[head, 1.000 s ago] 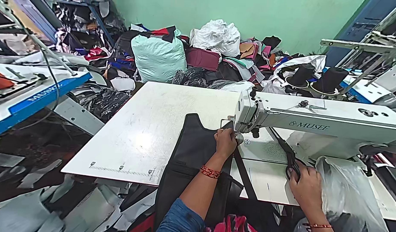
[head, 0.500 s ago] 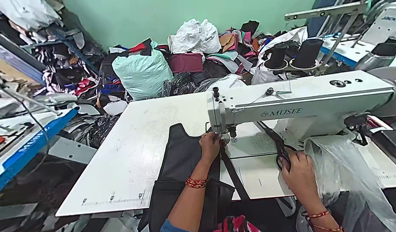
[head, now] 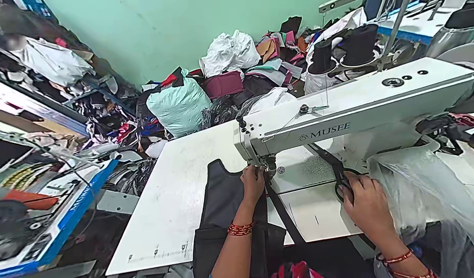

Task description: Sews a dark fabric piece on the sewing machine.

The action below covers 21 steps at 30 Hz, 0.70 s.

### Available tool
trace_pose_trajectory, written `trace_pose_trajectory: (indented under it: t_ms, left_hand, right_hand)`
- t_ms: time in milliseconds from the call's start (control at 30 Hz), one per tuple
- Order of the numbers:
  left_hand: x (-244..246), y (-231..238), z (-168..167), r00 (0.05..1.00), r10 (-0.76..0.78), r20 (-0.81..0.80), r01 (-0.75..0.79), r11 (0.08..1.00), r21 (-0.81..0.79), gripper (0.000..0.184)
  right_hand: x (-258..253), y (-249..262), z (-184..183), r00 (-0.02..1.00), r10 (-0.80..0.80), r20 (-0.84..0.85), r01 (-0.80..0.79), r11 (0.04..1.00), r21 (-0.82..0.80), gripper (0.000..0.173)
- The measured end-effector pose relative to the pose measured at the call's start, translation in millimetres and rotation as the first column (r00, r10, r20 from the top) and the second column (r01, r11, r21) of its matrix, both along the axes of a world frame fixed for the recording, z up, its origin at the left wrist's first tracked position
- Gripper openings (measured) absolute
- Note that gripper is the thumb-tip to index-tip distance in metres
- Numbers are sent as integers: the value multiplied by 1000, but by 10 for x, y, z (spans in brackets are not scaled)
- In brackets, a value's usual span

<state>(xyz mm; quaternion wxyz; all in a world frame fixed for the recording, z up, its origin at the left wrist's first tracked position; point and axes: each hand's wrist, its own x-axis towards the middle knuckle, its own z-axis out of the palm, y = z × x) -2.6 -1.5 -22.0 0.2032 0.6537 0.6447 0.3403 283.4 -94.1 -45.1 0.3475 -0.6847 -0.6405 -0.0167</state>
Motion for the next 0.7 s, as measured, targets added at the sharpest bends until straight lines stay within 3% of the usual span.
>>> trace_pose_trajectory:
  t_ms: [700]
  left_hand:
    - [44, -11, 2, 999, 27, -42, -26, 999, 38, 27]
  right_hand:
    - [1, 0, -19, 1000, 1, 1, -1, 1000, 19, 41]
